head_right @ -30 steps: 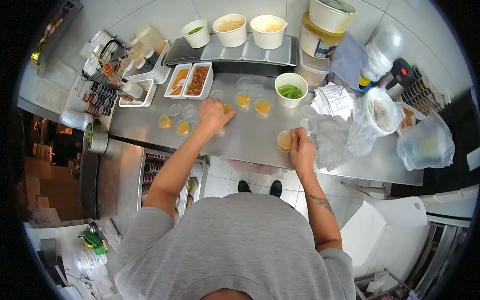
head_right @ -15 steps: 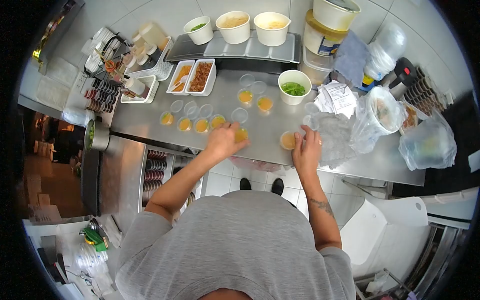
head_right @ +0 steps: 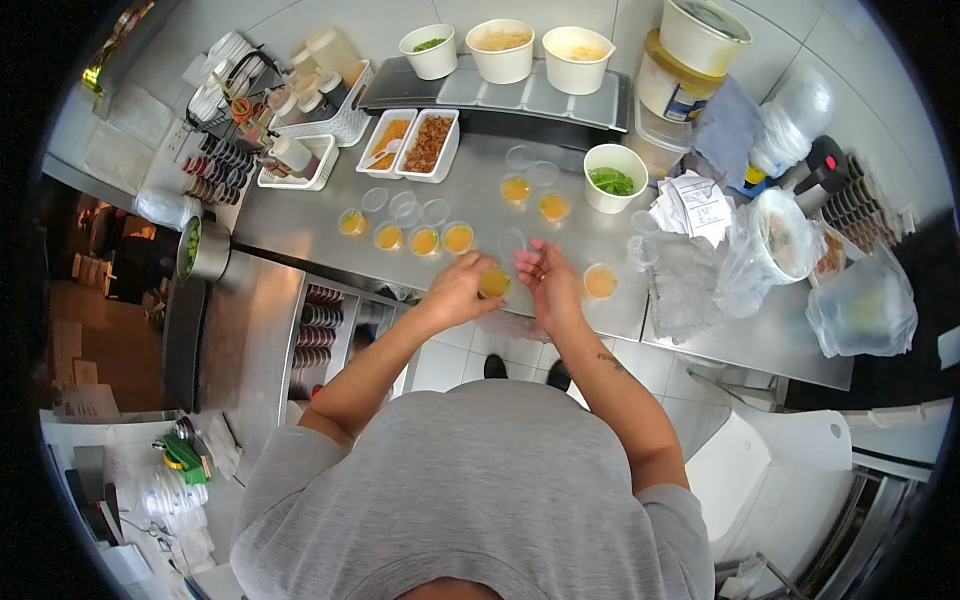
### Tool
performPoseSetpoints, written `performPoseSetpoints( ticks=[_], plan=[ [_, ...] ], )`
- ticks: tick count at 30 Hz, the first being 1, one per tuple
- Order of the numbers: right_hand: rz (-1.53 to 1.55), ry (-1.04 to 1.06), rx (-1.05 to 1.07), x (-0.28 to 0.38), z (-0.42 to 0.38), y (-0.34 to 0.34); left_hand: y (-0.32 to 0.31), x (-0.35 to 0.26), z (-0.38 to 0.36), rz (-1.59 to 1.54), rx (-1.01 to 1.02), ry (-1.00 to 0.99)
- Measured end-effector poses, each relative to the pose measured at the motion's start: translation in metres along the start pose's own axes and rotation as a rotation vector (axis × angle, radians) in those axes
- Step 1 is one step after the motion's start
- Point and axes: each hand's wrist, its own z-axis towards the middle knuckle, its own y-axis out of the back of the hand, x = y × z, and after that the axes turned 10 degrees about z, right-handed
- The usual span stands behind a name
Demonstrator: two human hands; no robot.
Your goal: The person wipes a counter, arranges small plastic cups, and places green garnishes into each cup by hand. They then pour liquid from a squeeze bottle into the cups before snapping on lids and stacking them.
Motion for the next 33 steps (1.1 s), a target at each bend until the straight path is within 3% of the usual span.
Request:
performPoseSetpoints(
  ticks=[4, 7, 13, 20, 23, 26, 33],
  plan=[
    [-0.516, 0.142, 0.114, -0.013, 0.009, 0.0, -0.002, 0.003, -0.002, -0.018, 0.029, 0.006],
    [-0.782, 0.417, 0.152, -0.026, 0.008, -0.003, -0.011, 0.004, -0.005, -0.055, -0.074, 0.034],
    [-1.065, 0.703, 0.219, -0.023, -0.003, -0.016, -0.015, 0.006, -0.013, -0.327, -0.026, 0.243],
    [-1.084, 0.666, 0.28, -0.02, -0.005, -0.019, -0.02, 0.009, -0.009, -0.402, -0.035, 0.317],
    [-1.1, 0.681, 0.295, -0.02, -0.003, -0.017, -0.018, 0.019, -0.012, -0.553, -0.004, 0.219],
    [-1.146, 0.724, 0.305, -0.023, 0.0, -0.012, -0.006, 0.022, -0.005, -0.954, 0.186, 0.48],
    [-1.36, 0.86, 0.296, -0.023, 0.005, -0.009, -0.006, 0.022, 0.009, -0.991, 0.274, 0.614]
  ],
)
